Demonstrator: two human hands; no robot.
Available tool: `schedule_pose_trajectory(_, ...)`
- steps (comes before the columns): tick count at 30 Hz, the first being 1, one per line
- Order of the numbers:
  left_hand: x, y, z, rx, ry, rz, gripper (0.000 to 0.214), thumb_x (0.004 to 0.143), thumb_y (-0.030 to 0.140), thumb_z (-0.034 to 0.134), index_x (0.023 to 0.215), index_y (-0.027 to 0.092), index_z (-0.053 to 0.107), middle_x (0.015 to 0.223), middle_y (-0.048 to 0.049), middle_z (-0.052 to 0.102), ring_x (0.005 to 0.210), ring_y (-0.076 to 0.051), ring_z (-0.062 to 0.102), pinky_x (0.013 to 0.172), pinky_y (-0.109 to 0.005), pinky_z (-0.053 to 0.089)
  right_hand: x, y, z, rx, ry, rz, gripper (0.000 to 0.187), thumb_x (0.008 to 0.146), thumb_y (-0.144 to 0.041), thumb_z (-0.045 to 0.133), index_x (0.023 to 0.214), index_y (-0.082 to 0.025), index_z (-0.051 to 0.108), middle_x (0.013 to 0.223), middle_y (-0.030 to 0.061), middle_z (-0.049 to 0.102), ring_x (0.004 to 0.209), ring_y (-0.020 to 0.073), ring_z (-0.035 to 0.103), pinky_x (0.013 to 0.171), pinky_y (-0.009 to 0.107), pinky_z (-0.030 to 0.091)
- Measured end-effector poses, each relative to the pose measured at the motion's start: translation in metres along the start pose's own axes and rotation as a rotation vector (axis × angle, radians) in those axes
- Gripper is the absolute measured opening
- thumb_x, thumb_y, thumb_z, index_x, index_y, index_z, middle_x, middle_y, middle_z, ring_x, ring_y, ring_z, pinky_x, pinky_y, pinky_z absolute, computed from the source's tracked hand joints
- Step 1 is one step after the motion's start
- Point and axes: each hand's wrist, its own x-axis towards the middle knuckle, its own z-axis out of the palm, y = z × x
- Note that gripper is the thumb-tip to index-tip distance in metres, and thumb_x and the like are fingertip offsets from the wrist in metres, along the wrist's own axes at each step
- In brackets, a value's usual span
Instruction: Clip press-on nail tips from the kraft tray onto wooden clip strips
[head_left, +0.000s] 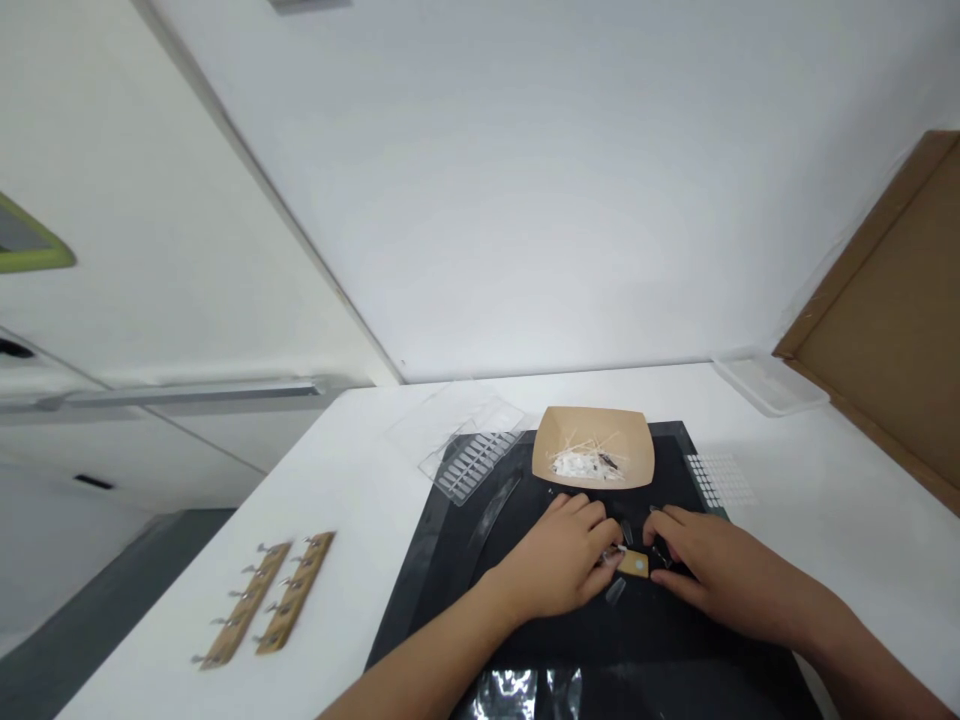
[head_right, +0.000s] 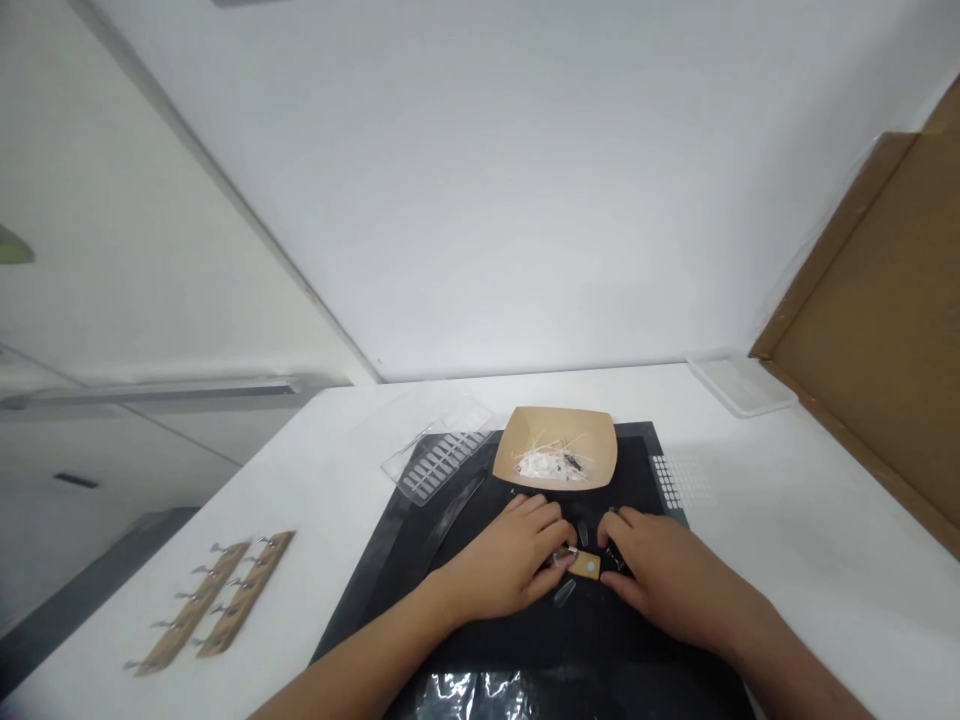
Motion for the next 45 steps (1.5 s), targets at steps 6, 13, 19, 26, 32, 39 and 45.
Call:
schedule_pose_trajectory(6,-0.0001,-0.0002,-0.0007,-0.018,-0.004,0.002,0.016,0.106,0.036,0.051,0.108,0.023,0.061,0.103,-0.0034,0.063,0.096,-0.021,0.055,0.084,-0.036,0.037,-0.0027,-0.0017,-0.0027,-0.008,0.003,-0.016,0.018,0.096,-0.020,0.066,0.112,-0.026,0.059,0.104,0.0028,0.065,0.091,0.0237,0.064,0.074,0.033,0.042)
schedule_pose_trajectory(13,0.0006,-0.0007,0.0003,-0.030,-0.001,-0.004,0.016,0.106,0.036,0.052,0.109,0.023,0.061,0.104,-0.0036,0.064,0.097,-0.022,0.055,0.085,-0.037,0.038,-0.0044,-0.0020,-0.0016,-0.033,0.001,-0.017,0.020,0.096,-0.020,0.067,0.115,-0.025,0.060,0.107,0.0036,0.066,0.094,0.0254,0.065,0.078,0.036,0.045)
schedule_pose_trajectory(19,0.0010,-0.0004,-0.0013,-0.022,-0.013,-0.001,0.017,0.106,0.036,0.050,0.109,0.023,0.061,0.104,-0.0040,0.064,0.097,-0.022,0.056,0.085,-0.036,0.038,-0.0052,-0.0025,-0.0020,-0.039,-0.004,-0.016,0.021,0.096,-0.020,0.067,0.115,-0.025,0.060,0.109,0.0044,0.066,0.095,0.0260,0.066,0.080,0.037,0.046)
schedule_pose_trajectory(26,0.0007,-0.0009,0.0003,-0.016,-0.007,0.000,0.017,0.106,0.036,0.051,0.109,0.023,0.061,0.103,-0.0038,0.064,0.098,-0.022,0.056,0.085,-0.037,0.038,-0.0063,-0.0011,-0.0013,-0.063,-0.003,-0.022,0.020,0.097,-0.021,0.068,0.115,-0.026,0.060,0.108,0.0032,0.066,0.093,0.0249,0.066,0.077,0.035,0.046)
schedule_pose_trajectory(32,0.0008,-0.0003,-0.0002,-0.009,-0.011,0.004,0.017,0.106,0.036,0.051,0.108,0.023,0.061,0.103,-0.0041,0.064,0.097,-0.022,0.056,0.085,-0.038,0.038,-0.0070,0.0026,0.0005,-0.059,0.037,-0.051,0.022,0.096,-0.022,0.068,0.116,-0.026,0.061,0.107,0.0029,0.067,0.091,0.0236,0.067,0.073,0.033,0.046)
schedule_pose_trajectory(39,0.0020,0.0008,-0.0026,-0.017,-0.026,0.001,0.019,0.107,0.036,0.049,0.108,0.022,0.061,0.104,-0.0048,0.064,0.097,-0.022,0.056,0.084,-0.037,0.039,-0.0074,0.0015,-0.0014,-0.080,0.016,-0.031,0.021,0.097,-0.023,0.067,0.117,-0.026,0.061,0.107,0.0038,0.067,0.089,0.0241,0.066,0.074,0.034,0.046)
schedule_pose_trajectory(45,0.0015,0.0000,-0.0012,-0.016,-0.022,0.003,0.019,0.107,0.036,0.049,0.108,0.022,0.062,0.103,-0.0045,0.063,0.096,-0.022,0.056,0.085,-0.037,0.039,-0.0079,0.0014,-0.0023,-0.080,0.011,-0.018,0.020,0.097,-0.026,0.067,0.116,-0.026,0.061,0.106,0.0039,0.067,0.088,0.0236,0.065,0.073,0.034,0.047)
